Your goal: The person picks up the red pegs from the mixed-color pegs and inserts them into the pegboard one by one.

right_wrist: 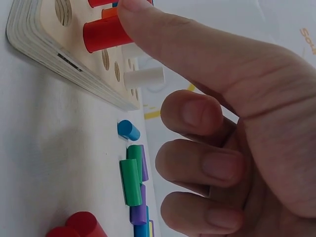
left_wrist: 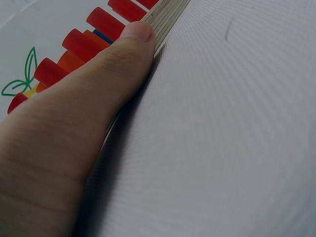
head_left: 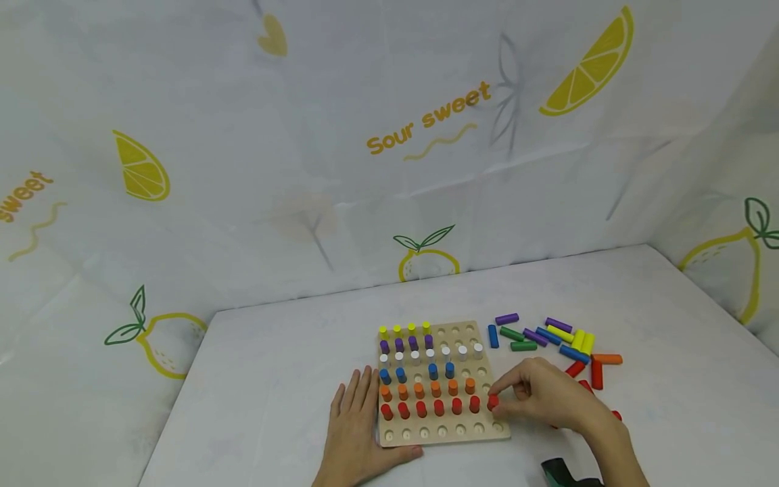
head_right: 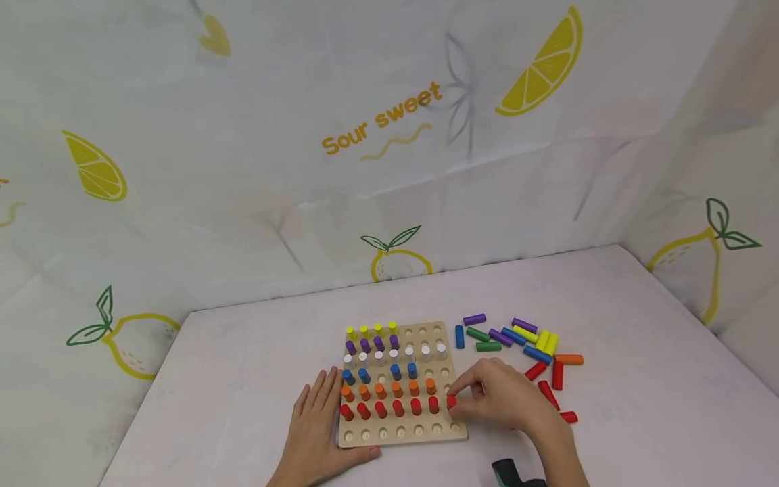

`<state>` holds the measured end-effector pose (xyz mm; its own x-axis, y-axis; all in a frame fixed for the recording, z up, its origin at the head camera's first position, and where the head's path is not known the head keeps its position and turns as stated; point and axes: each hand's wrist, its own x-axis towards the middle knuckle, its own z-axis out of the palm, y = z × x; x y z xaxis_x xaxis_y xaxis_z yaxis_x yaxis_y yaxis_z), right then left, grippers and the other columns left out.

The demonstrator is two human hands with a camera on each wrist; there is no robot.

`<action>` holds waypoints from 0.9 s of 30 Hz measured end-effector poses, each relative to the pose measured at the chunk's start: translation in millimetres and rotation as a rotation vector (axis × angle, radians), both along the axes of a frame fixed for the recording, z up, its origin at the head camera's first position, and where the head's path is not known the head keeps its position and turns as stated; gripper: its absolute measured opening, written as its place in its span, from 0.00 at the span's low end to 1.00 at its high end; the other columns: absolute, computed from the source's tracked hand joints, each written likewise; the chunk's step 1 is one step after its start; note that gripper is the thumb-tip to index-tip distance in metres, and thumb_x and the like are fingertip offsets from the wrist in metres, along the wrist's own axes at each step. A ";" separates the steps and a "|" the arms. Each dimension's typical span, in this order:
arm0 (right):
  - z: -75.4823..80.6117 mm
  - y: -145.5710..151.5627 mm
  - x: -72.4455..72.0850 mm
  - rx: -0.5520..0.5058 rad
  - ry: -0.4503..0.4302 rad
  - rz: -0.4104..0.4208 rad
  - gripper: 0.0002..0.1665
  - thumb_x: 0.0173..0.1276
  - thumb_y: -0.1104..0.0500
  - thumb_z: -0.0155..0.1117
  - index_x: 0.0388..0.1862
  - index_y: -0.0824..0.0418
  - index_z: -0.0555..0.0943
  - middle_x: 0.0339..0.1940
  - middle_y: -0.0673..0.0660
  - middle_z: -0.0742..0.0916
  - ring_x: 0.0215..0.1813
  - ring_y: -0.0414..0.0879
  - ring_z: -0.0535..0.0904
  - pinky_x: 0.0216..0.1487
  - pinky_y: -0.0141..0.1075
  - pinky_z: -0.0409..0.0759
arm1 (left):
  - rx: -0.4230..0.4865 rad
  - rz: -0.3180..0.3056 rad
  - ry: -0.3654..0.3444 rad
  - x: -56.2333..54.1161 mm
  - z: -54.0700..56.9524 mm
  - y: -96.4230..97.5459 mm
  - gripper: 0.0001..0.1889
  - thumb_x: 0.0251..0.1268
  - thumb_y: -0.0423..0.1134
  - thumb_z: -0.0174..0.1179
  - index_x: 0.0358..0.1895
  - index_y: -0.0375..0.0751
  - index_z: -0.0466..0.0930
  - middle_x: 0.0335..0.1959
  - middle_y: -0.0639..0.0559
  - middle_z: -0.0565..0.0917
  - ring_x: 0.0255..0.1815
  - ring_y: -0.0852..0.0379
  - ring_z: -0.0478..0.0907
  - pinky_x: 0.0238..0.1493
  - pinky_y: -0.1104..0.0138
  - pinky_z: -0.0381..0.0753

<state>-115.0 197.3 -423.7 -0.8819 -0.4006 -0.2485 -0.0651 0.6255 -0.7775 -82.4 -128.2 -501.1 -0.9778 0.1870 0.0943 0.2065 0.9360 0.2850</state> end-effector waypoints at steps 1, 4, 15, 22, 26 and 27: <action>-0.1 -0.1 -0.1 0.001 0.002 0.001 0.15 0.56 0.49 0.82 0.41 0.52 0.93 0.12 0.46 0.69 0.16 0.37 0.66 0.17 0.26 0.60 | 0.001 0.000 0.000 0.1 0.0 -0.1 0.74 0.31 0.92 0.55 0.81 0.44 0.57 0.82 0.46 0.62 0.84 0.42 0.56 0.81 0.40 0.56; -0.5 0.0 0.2 0.002 0.013 0.005 0.15 0.55 0.49 0.82 0.41 0.52 0.92 0.12 0.46 0.69 0.16 0.38 0.66 0.17 0.27 0.61 | 0.000 0.000 0.000 0.7 0.6 -0.3 0.74 0.30 0.93 0.54 0.81 0.44 0.57 0.82 0.46 0.62 0.84 0.42 0.56 0.81 0.40 0.57; 1.4 -1.0 0.0 0.015 0.003 -0.006 0.16 0.55 0.48 0.82 0.41 0.52 0.92 0.12 0.45 0.68 0.16 0.37 0.65 0.17 0.27 0.60 | -0.004 0.007 -0.013 -0.7 0.1 0.1 0.74 0.31 0.92 0.55 0.81 0.44 0.56 0.82 0.46 0.62 0.84 0.42 0.56 0.82 0.40 0.56; 1.6 2.6 0.5 0.041 0.014 -0.013 0.16 0.55 0.49 0.82 0.42 0.50 0.92 0.15 0.45 0.70 0.19 0.37 0.65 0.19 0.27 0.60 | -0.001 0.002 0.017 -0.6 -1.3 0.2 0.73 0.31 0.92 0.55 0.81 0.44 0.57 0.82 0.46 0.63 0.84 0.42 0.57 0.81 0.40 0.57; 1.5 8.8 1.9 0.056 0.072 -0.018 0.15 0.57 0.49 0.80 0.43 0.50 0.92 0.15 0.45 0.70 0.20 0.37 0.65 0.19 0.28 0.60 | -0.008 0.001 0.011 -0.3 -1.8 -0.3 0.73 0.31 0.92 0.56 0.81 0.45 0.57 0.82 0.46 0.62 0.84 0.43 0.56 0.81 0.40 0.58; 1.6 10.9 2.5 0.053 0.085 -0.019 0.15 0.58 0.49 0.80 0.43 0.50 0.92 0.15 0.46 0.69 0.20 0.37 0.64 0.19 0.28 0.60 | -0.005 0.001 0.011 -0.2 -2.0 -0.5 0.73 0.31 0.92 0.56 0.81 0.45 0.57 0.82 0.46 0.62 0.84 0.43 0.56 0.81 0.41 0.58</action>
<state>-112.5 208.2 -422.1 -0.9079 -0.3724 -0.1925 -0.1176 0.6672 -0.7356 -82.7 -128.7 -503.1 -0.9768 0.1869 0.1045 0.2091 0.9376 0.2777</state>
